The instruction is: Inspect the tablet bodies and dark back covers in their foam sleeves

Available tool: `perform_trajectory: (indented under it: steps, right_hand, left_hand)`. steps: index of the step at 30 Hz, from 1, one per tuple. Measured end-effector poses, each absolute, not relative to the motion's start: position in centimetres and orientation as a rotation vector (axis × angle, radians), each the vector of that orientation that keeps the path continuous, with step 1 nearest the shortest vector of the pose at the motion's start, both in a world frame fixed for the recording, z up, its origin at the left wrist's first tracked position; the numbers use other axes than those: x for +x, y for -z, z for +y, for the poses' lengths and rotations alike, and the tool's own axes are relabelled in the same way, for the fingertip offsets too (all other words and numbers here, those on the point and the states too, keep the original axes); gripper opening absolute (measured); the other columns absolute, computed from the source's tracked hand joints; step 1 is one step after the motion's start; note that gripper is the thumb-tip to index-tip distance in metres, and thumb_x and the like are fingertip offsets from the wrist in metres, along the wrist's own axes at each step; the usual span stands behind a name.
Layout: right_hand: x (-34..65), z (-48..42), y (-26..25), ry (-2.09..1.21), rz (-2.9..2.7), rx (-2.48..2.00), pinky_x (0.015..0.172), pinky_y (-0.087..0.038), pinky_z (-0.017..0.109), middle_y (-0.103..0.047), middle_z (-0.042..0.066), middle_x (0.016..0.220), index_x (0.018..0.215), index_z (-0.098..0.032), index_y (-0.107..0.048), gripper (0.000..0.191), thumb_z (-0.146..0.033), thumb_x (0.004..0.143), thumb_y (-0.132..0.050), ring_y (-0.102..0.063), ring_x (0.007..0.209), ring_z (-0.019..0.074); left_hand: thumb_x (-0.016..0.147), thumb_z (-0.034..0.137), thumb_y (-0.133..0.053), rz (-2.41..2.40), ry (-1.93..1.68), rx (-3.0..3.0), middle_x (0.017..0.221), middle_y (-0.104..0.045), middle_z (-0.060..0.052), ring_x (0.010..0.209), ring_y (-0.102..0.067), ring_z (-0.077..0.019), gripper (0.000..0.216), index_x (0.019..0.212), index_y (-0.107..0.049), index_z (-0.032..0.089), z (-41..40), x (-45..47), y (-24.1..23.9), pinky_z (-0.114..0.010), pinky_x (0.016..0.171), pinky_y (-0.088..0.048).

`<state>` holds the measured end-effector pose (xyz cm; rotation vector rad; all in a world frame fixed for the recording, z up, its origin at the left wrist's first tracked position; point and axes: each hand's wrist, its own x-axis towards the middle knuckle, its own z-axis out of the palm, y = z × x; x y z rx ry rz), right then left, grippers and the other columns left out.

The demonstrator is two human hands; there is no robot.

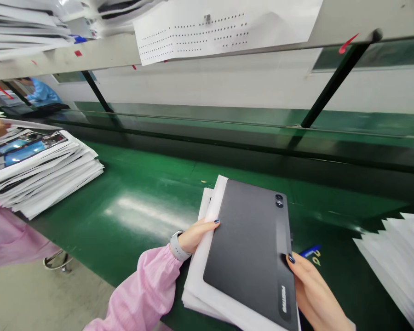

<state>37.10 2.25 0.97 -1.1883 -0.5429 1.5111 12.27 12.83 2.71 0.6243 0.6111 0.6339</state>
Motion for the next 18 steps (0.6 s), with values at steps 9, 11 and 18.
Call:
perform_trajectory:
  steps: [9,11,18]
  right_hand:
    - [35.8,2.6,-2.2,-1.563,-0.687,-1.181,0.071,-0.056,0.041,-0.076,0.012,0.084,0.085,-0.025,-0.080,0.035,-0.053,0.064,-0.084,-0.071,0.073,0.0306]
    - [35.6,2.6,-2.4,-1.551,-0.724,-1.179,0.075,-0.056,0.044,-0.076,0.013,0.085,0.082,-0.025,-0.080,0.039,-0.057,0.060,-0.084,-0.071,0.078,0.0334]
    - [35.8,2.3,-2.3,-1.462,-0.551,-1.218,0.070,-0.058,0.043,-0.077,0.009,0.079,0.080,-0.030,-0.079,0.039,-0.054,0.051,-0.089,-0.072,0.073,0.0326]
  left_hand:
    - [0.060,0.034,-0.084,0.607,-0.652,0.653,0.078,-0.073,-0.007,0.066,-0.066,-0.0172,0.045,0.096,-0.069,0.010,13.2,12.3,-3.4,-0.027,0.066,-0.050]
    - [0.061,0.032,-0.084,0.577,-0.651,0.683,0.080,-0.073,-0.007,0.069,-0.067,-0.0184,0.048,0.100,-0.069,0.009,13.2,12.2,-3.4,-0.027,0.066,-0.050]
    - [0.054,0.030,-0.088,0.553,-0.650,0.604,0.072,-0.071,-0.007,0.062,-0.066,-0.0159,0.044,0.087,-0.071,0.008,13.4,12.2,-3.0,-0.024,0.059,-0.050]
